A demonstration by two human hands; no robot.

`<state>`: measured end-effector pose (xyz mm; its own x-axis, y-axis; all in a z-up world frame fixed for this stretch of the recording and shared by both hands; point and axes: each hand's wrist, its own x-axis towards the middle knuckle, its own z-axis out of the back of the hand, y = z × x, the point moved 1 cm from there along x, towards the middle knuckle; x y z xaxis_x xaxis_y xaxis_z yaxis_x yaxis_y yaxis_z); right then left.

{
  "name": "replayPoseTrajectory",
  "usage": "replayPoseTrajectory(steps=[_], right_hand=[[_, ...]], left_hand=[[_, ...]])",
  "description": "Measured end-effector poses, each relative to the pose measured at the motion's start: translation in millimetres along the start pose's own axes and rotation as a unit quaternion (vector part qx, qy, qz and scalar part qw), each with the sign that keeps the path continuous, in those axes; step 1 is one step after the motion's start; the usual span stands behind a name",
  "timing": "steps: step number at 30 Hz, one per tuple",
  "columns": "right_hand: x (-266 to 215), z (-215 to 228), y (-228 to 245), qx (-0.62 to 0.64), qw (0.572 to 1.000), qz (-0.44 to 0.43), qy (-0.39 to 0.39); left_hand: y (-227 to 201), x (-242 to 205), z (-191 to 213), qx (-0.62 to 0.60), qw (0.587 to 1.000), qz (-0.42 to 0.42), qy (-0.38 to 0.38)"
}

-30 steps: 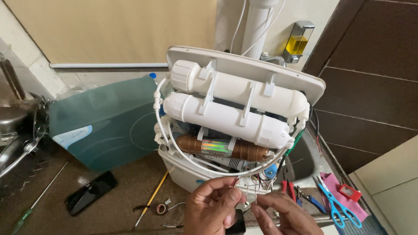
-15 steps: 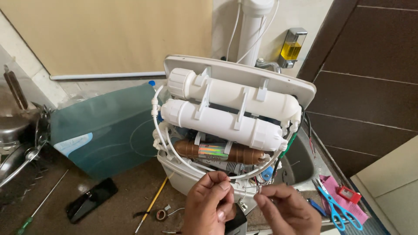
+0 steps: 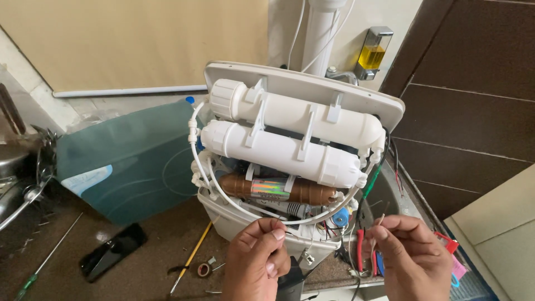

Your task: The person repairs the wiring of a countertop reverse-osmosis water purifier with its cover open. They strip and twist wire ends by hand, wind black electrical tape around a connection, and use pliers and scissors to cut and trim wires while working over the sink.

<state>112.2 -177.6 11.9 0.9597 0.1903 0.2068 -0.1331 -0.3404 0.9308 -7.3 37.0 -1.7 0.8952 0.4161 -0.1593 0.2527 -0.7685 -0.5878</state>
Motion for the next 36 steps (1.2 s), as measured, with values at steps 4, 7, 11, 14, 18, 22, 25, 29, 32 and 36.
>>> replayPoseTrajectory(steps=[4,7,11,14,18,22,25,29,32,36], right_hand=[[-3,6,-13,0.017,0.999,0.043,0.027],[-7,4,-16,0.006,0.999,0.049,0.013],[-9,-2,-19,-0.007,0.999,0.012,0.032],[-6,-6,-21,0.007,0.999,-0.036,0.027],[1,-6,-23,-0.001,0.994,-0.089,0.071],[6,-1,-34,0.048,0.988,-0.072,0.124],[5,-5,-29,0.063,0.986,-0.085,0.131],[5,-9,-24,0.091,0.979,-0.139,0.120],[3,-2,-33,0.109,0.977,-0.135,0.128],[-11,1,-45,-0.059,0.991,-0.036,0.112]], left_hand=[[7,3,5,0.000,1.000,-0.007,0.023],[14,6,6,-0.001,0.999,-0.003,0.038],[16,6,5,0.005,0.999,0.000,0.031],[13,3,2,0.015,1.000,0.003,0.025],[12,1,1,0.028,0.999,0.007,0.020],[13,4,0,0.018,0.999,0.024,0.017],[14,4,-2,0.012,0.999,0.044,0.021],[13,3,-6,0.027,0.999,0.032,0.030],[16,4,-6,0.027,0.999,0.020,0.031],[21,11,-4,0.019,0.999,0.021,0.046]])
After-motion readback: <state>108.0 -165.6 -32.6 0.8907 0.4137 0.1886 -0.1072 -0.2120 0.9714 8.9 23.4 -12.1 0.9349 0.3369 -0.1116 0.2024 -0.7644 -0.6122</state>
